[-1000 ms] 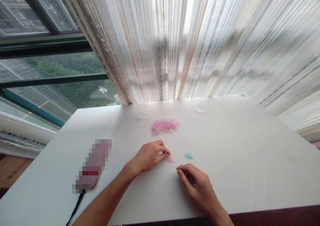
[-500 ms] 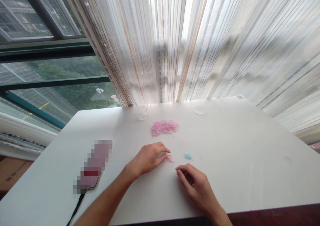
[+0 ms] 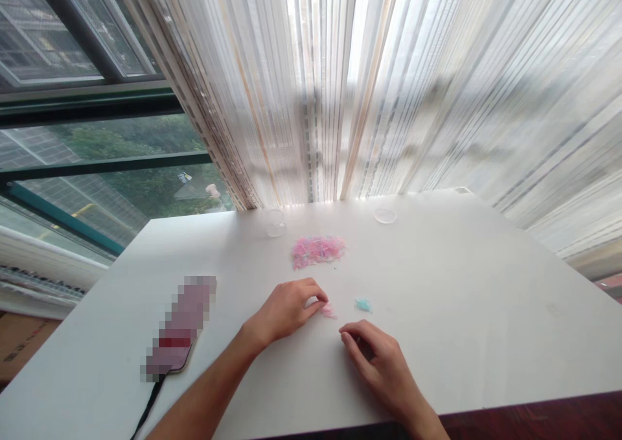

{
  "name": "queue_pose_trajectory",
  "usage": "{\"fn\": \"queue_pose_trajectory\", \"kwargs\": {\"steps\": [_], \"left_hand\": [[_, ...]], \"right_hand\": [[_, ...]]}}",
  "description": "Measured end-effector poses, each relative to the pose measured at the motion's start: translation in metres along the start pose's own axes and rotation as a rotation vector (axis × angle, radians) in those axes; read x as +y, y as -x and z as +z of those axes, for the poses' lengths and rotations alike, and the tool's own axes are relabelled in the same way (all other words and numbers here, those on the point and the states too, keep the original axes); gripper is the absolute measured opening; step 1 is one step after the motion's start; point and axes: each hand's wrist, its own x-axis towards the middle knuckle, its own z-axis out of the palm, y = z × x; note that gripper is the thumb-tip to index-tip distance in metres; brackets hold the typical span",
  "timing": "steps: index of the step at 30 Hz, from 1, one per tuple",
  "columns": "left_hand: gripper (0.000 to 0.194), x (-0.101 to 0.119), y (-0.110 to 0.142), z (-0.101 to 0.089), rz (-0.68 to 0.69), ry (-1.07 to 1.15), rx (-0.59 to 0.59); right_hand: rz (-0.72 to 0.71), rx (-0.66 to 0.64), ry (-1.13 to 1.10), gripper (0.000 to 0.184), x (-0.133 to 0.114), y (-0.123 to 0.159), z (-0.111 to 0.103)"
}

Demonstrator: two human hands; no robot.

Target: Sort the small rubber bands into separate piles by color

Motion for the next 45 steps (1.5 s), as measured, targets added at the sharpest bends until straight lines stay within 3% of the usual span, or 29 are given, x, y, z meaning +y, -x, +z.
{"fn": "queue_pose_trajectory", "kwargs": {"steps": [14,25,35,41,45], "left_hand": [[0.018,0.006,0.007,-0.004,-0.029,-0.083,-0.018],[0.016,0.01,0.0,0.004,0.011,-0.071,-0.028],[0.019,-0.004,-0.016,-0.023,-0.04,0.038,0.059],[0.028,-0.016,-0.039,-0.044,-0.107,-0.105,0.116],[0.024,-0.021,-0.057,-0.049,-0.106,-0.184,0.1]], "right_hand": [[0.02,-0.019,-0.014,0.018,0.001,0.001,0.001],[-0.001,-0.009,-0.01,0.018,0.002,0.001,0.001],[0.078,0.014,-0.069,0.017,0.003,0.002,0.002],[0.039,-0.028,-0.068,0.019,-0.014,-0.014,-0.032],[0.001,-0.059,-0.025,0.018,-0.011,-0.061,-0.061]]}}
